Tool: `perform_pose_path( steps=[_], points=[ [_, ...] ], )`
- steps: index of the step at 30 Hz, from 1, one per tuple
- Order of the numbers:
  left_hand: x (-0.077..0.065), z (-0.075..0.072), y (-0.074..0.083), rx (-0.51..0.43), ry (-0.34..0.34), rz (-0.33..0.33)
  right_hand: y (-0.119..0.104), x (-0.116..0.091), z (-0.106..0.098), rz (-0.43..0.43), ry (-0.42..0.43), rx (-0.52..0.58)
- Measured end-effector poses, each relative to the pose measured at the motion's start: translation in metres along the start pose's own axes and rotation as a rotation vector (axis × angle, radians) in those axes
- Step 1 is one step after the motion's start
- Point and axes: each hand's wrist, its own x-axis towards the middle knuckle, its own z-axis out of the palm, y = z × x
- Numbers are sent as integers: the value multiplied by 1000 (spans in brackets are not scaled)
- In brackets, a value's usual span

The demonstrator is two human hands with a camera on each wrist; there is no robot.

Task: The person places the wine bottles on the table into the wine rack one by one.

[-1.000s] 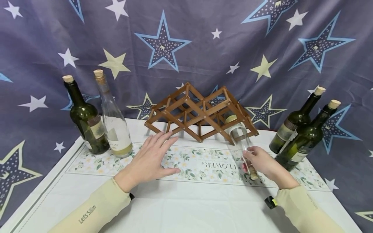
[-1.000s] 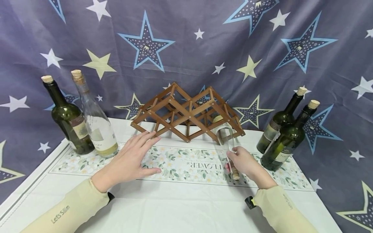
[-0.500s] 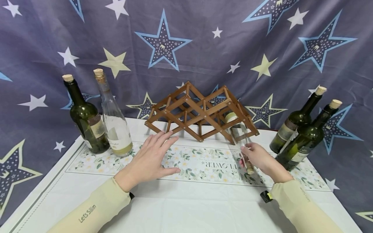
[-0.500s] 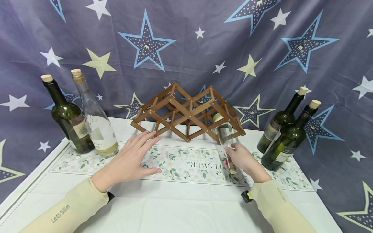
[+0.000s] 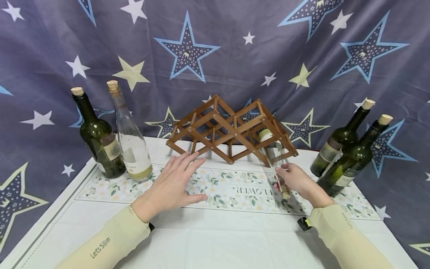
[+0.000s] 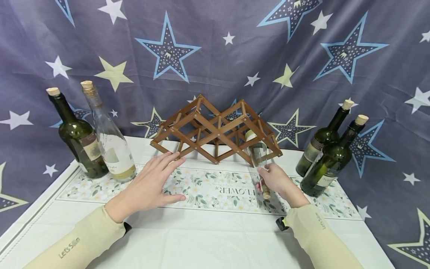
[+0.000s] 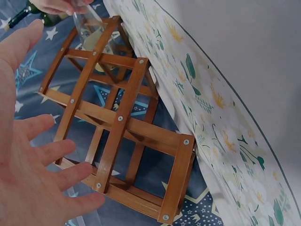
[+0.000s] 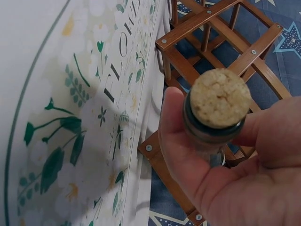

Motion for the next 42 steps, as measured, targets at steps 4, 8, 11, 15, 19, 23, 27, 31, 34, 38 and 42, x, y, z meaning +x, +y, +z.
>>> perform_pose_path(
  steps=[4,8,11,15,19,23,27,31,34,38,42],
  points=[
    [0,0,0,-1,8,7,0,0,1,6,15,-35],
    [0,0,1,5,10,9,0,-1,1,14,33,-63],
    [-1,0,1,5,5,9,2,-1,0,22,28,-46],
    [-1,1,0,-2,4,12,3,-2,0,34,38,-61],
    [-1,2,0,-6,6,12,3,-2,0,30,56,-99],
    [-1,2,0,3,1,4,1,-4,-2,27,60,-116],
    [0,1,0,11,-2,4,0,-8,-4,33,67,-186],
    [0,2,0,5,2,7,-4,-16,-6,14,96,-273],
    [-1,2,0,8,4,6,-8,-25,-8,-4,122,-308],
    [-1,2,0,10,3,2,-13,-37,-12,-28,150,-352],
    [-1,1,0,4,-5,4,-16,-48,-17,-84,204,-411]
  ],
)
